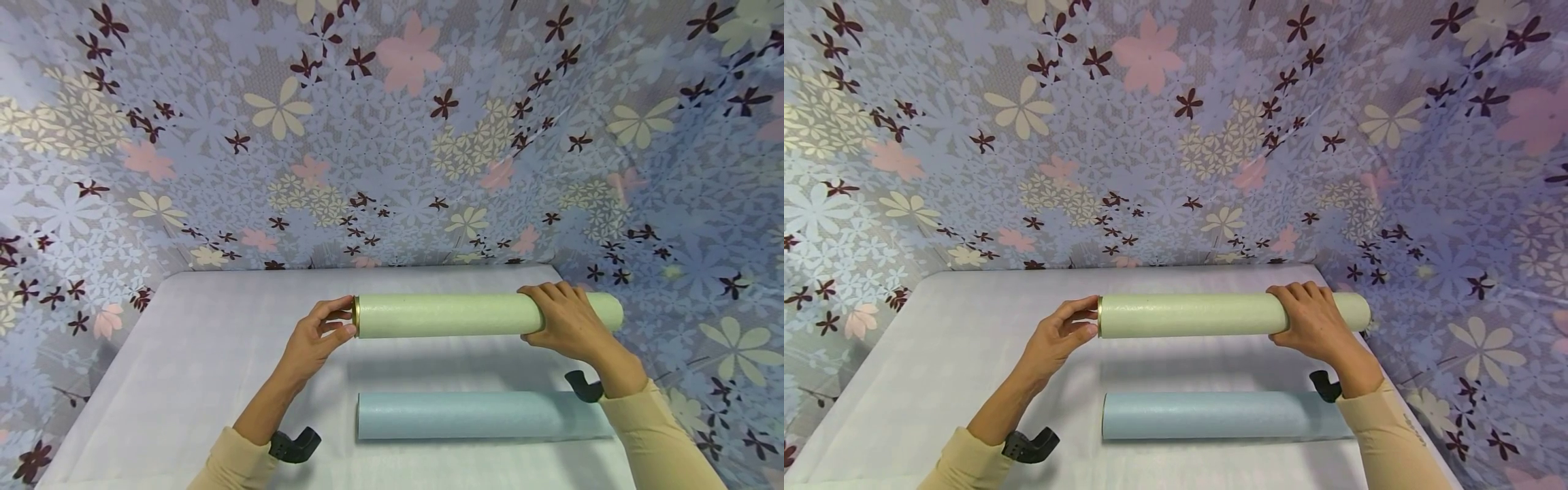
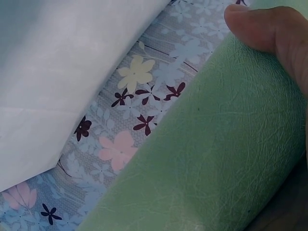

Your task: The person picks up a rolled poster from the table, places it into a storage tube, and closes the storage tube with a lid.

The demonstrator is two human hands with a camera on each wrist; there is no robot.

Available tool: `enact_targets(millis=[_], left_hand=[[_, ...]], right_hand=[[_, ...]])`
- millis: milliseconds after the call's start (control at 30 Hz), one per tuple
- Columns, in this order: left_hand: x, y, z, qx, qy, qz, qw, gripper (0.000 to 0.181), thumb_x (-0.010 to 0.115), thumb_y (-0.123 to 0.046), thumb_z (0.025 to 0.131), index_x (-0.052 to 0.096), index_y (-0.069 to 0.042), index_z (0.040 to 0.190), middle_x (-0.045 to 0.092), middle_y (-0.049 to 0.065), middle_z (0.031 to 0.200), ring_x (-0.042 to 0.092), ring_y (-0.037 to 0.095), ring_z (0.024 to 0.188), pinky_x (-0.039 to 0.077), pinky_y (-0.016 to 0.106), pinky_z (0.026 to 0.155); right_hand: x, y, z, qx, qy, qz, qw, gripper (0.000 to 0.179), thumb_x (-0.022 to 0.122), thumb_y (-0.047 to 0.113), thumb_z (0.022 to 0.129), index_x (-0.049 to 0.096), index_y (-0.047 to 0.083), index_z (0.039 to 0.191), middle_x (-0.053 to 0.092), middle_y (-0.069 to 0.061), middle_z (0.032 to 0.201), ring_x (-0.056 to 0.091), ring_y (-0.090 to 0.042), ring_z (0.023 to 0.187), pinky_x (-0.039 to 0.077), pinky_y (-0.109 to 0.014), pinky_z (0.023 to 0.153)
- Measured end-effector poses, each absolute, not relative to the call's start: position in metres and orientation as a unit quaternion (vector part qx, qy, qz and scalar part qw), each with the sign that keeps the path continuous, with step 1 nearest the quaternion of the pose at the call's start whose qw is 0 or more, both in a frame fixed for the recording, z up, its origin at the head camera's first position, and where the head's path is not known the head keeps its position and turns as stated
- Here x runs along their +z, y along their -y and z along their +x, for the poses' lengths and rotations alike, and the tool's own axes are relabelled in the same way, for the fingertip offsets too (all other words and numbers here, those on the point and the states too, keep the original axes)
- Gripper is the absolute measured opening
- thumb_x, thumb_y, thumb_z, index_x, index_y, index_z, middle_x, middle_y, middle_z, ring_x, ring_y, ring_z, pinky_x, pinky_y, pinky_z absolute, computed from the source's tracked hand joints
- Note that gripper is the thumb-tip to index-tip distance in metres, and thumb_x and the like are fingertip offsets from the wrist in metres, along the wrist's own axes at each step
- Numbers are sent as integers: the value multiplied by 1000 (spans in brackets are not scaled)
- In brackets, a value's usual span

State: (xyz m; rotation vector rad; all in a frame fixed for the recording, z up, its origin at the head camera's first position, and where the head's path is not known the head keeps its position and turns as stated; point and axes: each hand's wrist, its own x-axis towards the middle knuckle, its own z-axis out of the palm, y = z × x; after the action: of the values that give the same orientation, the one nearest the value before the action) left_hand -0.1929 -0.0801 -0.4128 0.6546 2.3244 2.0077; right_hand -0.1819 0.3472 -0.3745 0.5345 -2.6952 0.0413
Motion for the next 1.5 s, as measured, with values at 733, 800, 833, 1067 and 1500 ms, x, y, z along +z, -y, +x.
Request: enact_targets(millis=[733,800,833,1067,1500], left_hand=[[-416,79,-194,619,-753,223,29,49,65,-24,89,49,-21,136,50,5,131,51,28,121,47,25,94],[-415,78,-194,618,-752,226,29,49,65,-24,90,49,-21,136,49,5,131,51,28,121,47,25,94],[-415,78,-194,618,-752,228,28,49,64,-24,90,49,-21,136,49,5,131,51,28,121,47,25,94],[-412,77,-194,611,-757,229,28,49,64,-24,90,48,-22,136,49,5,132,51,28,121,48,30,94],[-401,76,-194,598,-764,242,6,52,63,-23,90,45,-18,139,47,7,138,51,29,122,47,42,97]], right_hand=[[-376,-349,-179,3,956,206,207,77,89,29,54,56,14,122,62,-14,108,52,-37,99,37,-53,79],[-377,-349,-179,2,956,206,208,77,89,29,54,56,14,122,63,-13,108,53,-37,99,37,-53,79],[-377,-350,-179,2,956,205,208,77,89,29,54,56,14,122,63,-13,108,52,-37,99,37,-53,79],[-376,-349,-177,4,958,199,206,77,89,29,55,56,15,122,62,-14,108,52,-38,100,37,-54,79],[-378,-353,-178,21,960,187,206,79,89,33,53,55,15,122,62,-14,110,51,-39,102,35,-55,82]])
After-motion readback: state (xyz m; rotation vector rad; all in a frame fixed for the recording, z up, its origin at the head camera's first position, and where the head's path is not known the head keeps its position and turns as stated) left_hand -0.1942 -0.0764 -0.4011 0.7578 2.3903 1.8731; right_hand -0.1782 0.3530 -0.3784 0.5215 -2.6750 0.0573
